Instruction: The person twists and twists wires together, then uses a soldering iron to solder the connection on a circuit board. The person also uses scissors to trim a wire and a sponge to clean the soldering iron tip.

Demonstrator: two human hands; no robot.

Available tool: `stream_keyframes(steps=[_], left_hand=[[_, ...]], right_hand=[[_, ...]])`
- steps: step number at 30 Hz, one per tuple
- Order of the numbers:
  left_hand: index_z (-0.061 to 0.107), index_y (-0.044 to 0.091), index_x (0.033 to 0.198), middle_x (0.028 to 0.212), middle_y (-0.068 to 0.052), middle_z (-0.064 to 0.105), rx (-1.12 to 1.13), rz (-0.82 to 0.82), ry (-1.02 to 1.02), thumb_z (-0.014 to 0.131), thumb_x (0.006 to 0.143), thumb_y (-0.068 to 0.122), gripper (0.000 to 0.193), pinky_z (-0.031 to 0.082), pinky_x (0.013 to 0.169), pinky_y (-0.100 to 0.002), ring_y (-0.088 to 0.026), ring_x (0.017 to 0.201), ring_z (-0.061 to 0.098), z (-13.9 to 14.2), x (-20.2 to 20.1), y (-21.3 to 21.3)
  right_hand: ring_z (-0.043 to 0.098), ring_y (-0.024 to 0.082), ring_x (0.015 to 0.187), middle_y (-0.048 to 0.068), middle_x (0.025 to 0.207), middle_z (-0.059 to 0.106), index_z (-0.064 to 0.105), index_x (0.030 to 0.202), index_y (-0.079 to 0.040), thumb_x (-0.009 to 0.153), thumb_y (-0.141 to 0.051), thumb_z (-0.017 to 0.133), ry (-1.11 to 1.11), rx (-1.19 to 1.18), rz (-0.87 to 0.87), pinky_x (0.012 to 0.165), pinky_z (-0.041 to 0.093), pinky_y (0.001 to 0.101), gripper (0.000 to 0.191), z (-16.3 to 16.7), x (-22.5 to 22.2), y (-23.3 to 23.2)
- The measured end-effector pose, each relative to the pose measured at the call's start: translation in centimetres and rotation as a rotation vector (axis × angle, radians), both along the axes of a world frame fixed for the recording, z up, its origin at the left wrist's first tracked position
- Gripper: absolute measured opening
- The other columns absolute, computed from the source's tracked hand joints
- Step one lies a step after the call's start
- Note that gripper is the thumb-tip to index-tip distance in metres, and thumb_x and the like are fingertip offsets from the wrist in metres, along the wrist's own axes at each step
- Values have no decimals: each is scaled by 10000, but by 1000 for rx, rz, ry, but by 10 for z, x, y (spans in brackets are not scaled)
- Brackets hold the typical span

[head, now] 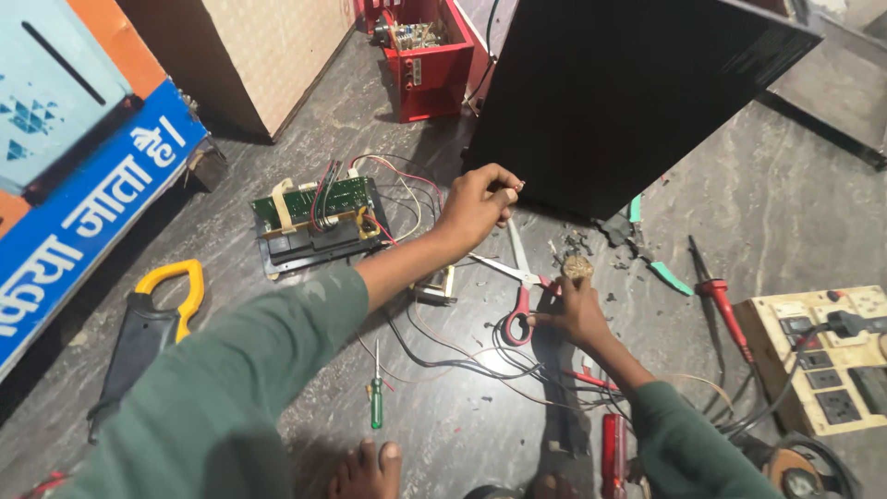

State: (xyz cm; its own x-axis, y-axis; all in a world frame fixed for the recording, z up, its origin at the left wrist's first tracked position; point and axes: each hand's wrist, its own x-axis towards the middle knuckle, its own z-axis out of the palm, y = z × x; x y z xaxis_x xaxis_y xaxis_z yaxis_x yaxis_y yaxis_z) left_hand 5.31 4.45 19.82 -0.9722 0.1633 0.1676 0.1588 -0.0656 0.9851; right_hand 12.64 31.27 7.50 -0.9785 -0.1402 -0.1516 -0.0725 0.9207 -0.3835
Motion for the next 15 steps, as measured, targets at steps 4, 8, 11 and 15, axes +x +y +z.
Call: stream_keyframes(steps=[4,8,11,15], left_hand=[[707,-2,1019,803,-36,701,71,57,-31,609,973,74,132,580,565,-250,-67,651,662,8,0,2],[714,-12,1016,801,-81,725,-58,155,140,616,989,87,142,552,618,-296,-124,691,672,9,10,18],[699,-20,1016,838,-109,753,-65,185,239,604,985,84,145,594,709,-317,-157,776,755,8,13,29],[690,-21,1013,809,-129,751,-63,181,126,580,997,104,167,595,700,-333,-182,749,755,11,11,29]], right_hand=[[644,409,1119,271,1253,613,622,1300,0,771,-439,837,81,-77,-47,954,540,480,720,47,-9,-29],[725,206,950,146,1041,756,717,1206,23,930,-239,728,224,-647,-63,853,573,354,381,117,-31,-58],[702,131,871,85,974,762,741,1158,39,969,-128,701,191,-923,-78,808,577,286,255,157,-41,-81],[680,125,867,76,960,746,751,1117,49,981,-100,725,170,-1139,-58,809,559,268,203,179,-36,-101]])
